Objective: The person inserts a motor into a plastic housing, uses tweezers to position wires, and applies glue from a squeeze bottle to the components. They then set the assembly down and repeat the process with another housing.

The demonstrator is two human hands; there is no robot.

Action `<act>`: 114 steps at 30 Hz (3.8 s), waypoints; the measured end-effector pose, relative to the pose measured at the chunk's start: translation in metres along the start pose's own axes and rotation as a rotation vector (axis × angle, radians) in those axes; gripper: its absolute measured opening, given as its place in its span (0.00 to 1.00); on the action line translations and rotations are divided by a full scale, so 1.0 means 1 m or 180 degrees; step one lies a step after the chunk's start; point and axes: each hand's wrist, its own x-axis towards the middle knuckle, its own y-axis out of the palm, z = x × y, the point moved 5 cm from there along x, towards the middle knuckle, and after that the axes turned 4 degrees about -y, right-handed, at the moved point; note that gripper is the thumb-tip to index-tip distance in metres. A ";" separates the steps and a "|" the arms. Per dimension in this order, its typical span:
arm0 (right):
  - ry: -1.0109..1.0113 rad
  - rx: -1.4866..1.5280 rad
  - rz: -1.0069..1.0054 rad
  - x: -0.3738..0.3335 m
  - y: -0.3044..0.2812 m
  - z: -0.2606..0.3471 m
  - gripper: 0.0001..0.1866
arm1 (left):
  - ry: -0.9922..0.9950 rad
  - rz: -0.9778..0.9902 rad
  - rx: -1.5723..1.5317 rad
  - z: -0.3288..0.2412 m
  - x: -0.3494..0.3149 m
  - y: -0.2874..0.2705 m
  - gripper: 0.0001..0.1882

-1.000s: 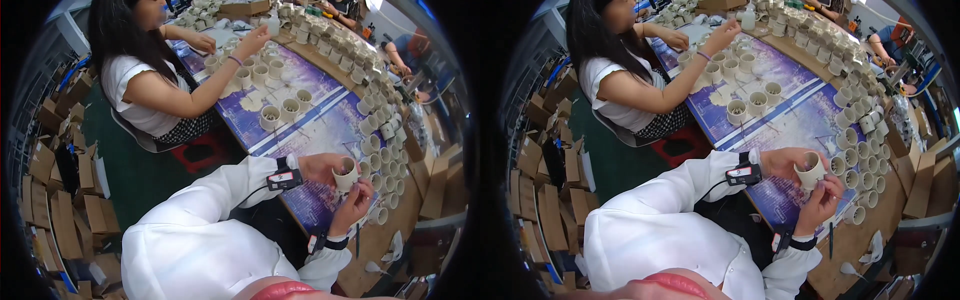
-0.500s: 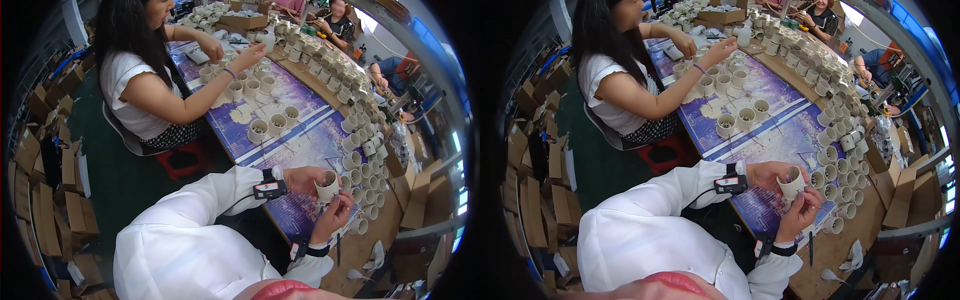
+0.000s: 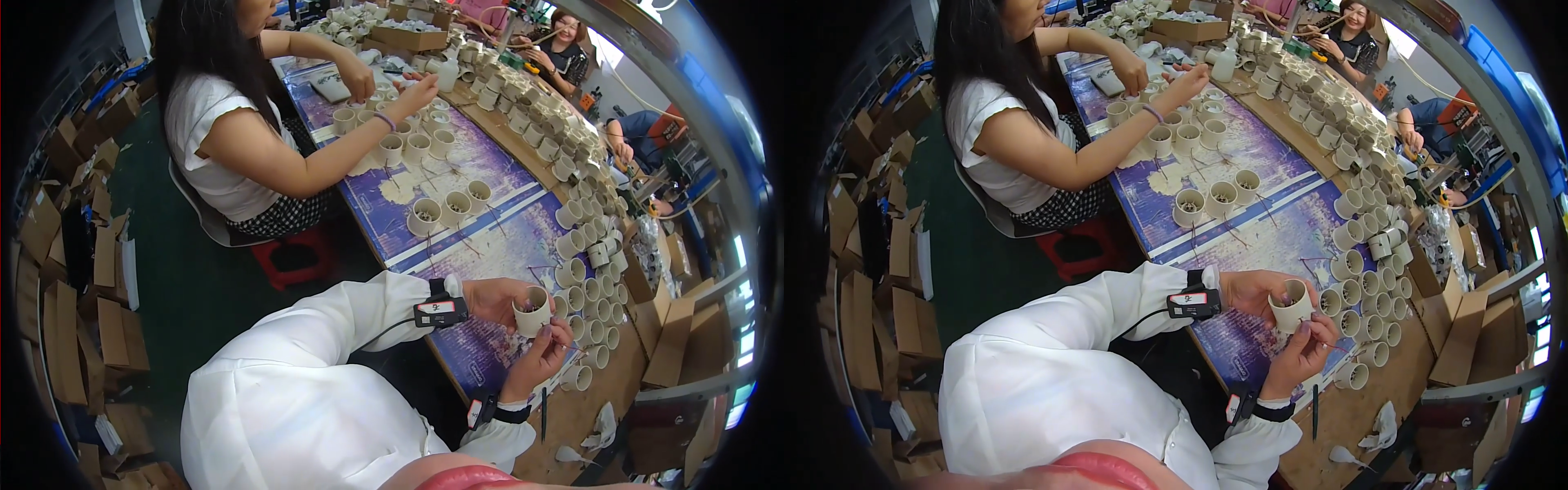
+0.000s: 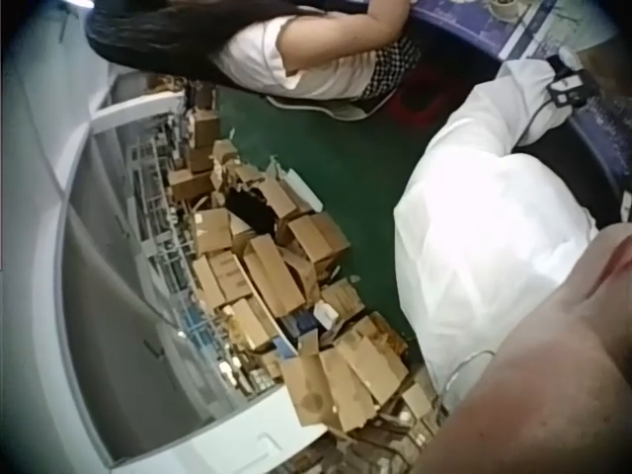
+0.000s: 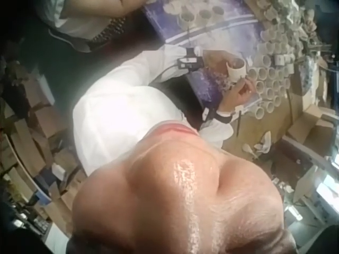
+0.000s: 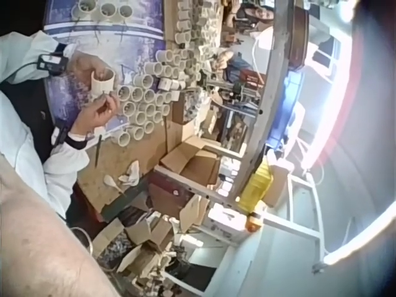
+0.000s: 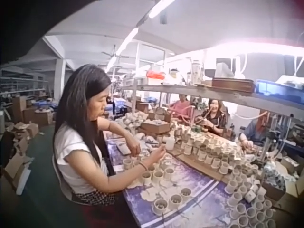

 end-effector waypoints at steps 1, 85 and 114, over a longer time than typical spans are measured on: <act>-0.0038 0.0009 0.0011 0.001 0.001 -0.001 0.02 | -0.0017 -0.0007 0.0002 0.001 0.000 -0.001 0.28; -0.0102 -0.0308 -0.0016 0.003 -0.003 -0.002 0.05 | -0.0084 -0.0156 0.0100 -0.008 -0.003 -0.006 0.27; -0.0917 -0.1144 -0.0446 0.010 -0.011 0.013 0.50 | 0.0500 -0.0862 -0.0402 -0.013 0.001 -0.038 0.26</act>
